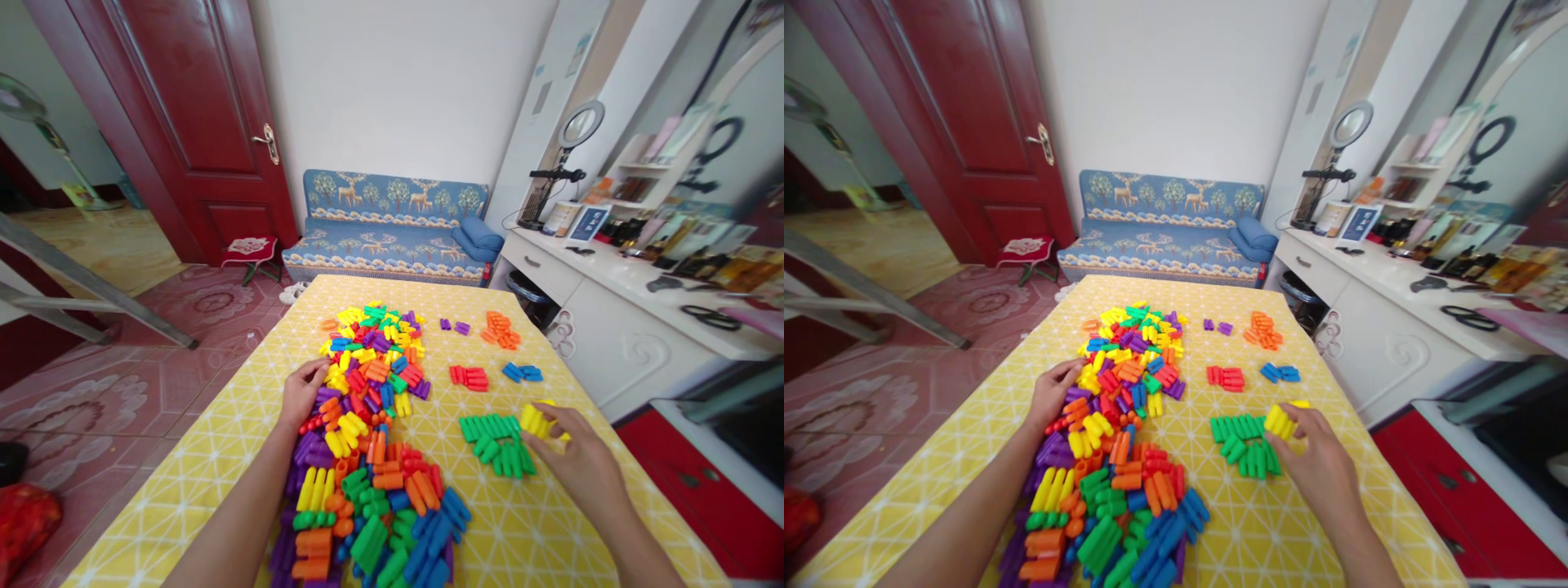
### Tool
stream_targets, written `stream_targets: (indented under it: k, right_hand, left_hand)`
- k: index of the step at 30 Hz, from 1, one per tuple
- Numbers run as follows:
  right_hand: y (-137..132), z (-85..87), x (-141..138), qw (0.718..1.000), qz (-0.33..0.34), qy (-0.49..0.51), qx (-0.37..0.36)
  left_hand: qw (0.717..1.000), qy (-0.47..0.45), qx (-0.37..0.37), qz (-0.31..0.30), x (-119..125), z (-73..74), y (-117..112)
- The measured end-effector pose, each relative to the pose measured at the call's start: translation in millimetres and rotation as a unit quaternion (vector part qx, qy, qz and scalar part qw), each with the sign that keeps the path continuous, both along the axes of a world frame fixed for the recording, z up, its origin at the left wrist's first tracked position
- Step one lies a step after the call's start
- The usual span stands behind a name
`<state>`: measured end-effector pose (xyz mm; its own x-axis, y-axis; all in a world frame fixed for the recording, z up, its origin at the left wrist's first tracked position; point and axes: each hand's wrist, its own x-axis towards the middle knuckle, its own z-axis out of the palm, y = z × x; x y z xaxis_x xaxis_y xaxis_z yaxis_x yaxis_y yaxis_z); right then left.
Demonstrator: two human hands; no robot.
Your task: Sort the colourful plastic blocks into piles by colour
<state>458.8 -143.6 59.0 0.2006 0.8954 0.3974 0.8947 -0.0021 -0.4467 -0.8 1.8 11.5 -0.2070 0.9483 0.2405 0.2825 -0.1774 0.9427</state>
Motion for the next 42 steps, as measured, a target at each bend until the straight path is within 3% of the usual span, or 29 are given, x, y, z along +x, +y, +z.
stream_targets:
  k: [3, 7, 14, 19, 22, 25, 27, 30, 32, 37, 42]
  right_hand:
    - [14, -19.3, 40, 0.994, -0.099, -0.028, 0.02]
    - [25, -36.9, 62, 0.986, -0.14, -0.084, 0.02]
    - [34, -45.5, 54, 0.982, -0.12, -0.139, 0.042]
    - [36, -58.8, 47, 0.979, -0.134, -0.149, -0.03]
    - [36, -52.3, 39, 0.977, -0.145, -0.153, 0.008]
    - [35, -34.0, 15, 0.988, -0.078, -0.092, 0.092]
    - [30, -19.4, -12, 0.996, 0.029, -0.009, 0.08]
    - [14, 1.4, -66, 0.968, 0.221, 0.093, -0.074]
    - [1, 13.6, -100, 0.941, 0.28, 0.099, -0.163]
    - [-13, 27.6, -150, 0.912, 0.314, 0.05, -0.26]
    - [9, 7.8, -165, 0.928, 0.291, 0.118, -0.202]
  left_hand:
    - [1.0, 0.003, 0.002, -0.001, 0, -1.0, 0]
    - [1.0, 0.002, 0.002, -0.004, 0, -1.9, 1]
    - [1.0, 0.005, 0.001, -0.002, 0, -1.9, 1]
    - [1.0, 0.003, 0.001, -0.002, 1, 1.0, 0]
    - [1.0, 0.001, -0.001, 0.0, 1, 1.4, -1]
    - [1.0, 0.0, -0.003, 0.0, 1, 0.8, 0]
    - [1.0, -0.001, -0.001, 0.001, 1, 0.3, 0]
    - [1.0, 0.001, 0.0, 0.003, 1, 0.2, 0]
    - [1.0, 0.003, 0.001, 0.001, 1, 0.5, 0]
    - [1.0, 0.007, 0.001, -0.004, 1, 0.7, 0]
    - [1.0, 0.007, 0.001, -0.002, 0, 0.9, 0]
